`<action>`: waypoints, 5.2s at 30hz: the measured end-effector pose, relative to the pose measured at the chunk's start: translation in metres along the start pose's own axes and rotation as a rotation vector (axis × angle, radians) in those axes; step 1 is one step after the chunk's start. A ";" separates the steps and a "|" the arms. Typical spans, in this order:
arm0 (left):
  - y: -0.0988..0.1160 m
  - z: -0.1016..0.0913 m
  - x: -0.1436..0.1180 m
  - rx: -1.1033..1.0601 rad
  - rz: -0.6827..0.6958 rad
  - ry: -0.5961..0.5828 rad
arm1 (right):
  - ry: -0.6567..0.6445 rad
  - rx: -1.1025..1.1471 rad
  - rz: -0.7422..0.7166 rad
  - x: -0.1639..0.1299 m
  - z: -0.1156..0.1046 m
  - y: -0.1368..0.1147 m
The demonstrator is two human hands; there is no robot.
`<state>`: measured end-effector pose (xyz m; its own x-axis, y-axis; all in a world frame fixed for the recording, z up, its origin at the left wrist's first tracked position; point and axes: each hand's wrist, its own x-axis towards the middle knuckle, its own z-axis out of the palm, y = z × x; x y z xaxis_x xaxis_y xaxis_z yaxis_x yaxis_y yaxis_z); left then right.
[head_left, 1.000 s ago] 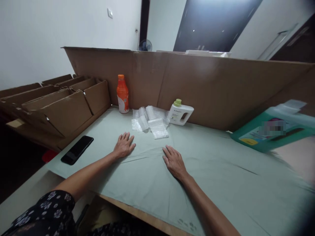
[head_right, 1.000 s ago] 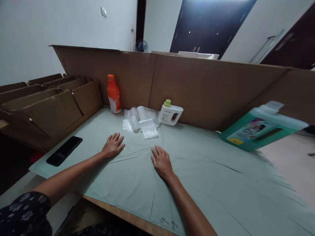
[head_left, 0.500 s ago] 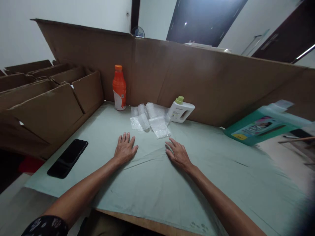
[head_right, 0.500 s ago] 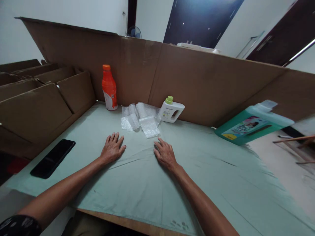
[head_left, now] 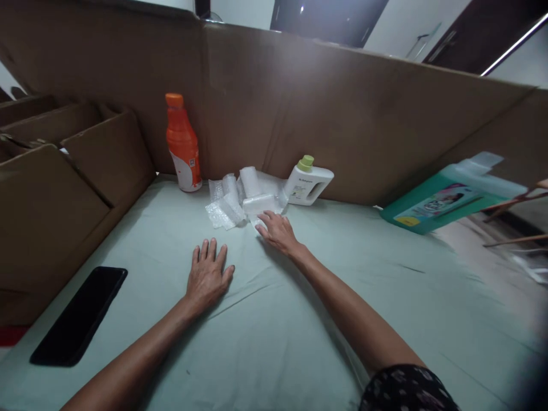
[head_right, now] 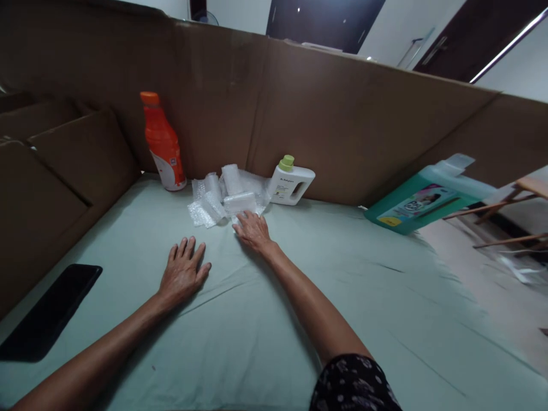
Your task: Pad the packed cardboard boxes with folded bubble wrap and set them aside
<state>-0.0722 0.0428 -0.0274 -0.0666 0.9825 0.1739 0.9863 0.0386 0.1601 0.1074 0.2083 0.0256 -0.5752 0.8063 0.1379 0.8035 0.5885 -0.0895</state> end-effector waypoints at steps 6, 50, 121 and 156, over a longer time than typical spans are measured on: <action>-0.005 -0.005 0.016 -0.177 -0.011 -0.045 | 0.126 0.173 0.039 -0.011 -0.016 0.042; 0.054 0.012 0.081 -0.132 0.382 0.086 | 0.216 0.760 0.226 -0.023 0.024 0.111; 0.045 0.010 0.047 -0.515 0.631 -0.194 | 0.494 0.950 0.317 0.159 -0.032 0.009; -0.146 0.009 0.260 -0.877 -0.611 0.692 | 0.263 1.263 0.412 -0.037 0.037 0.060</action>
<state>-0.2321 0.2946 -0.0143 -0.7985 0.5373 0.2714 0.3554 0.0569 0.9330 0.1713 0.2161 -0.0218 -0.1685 0.9843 0.0518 0.1392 0.0758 -0.9874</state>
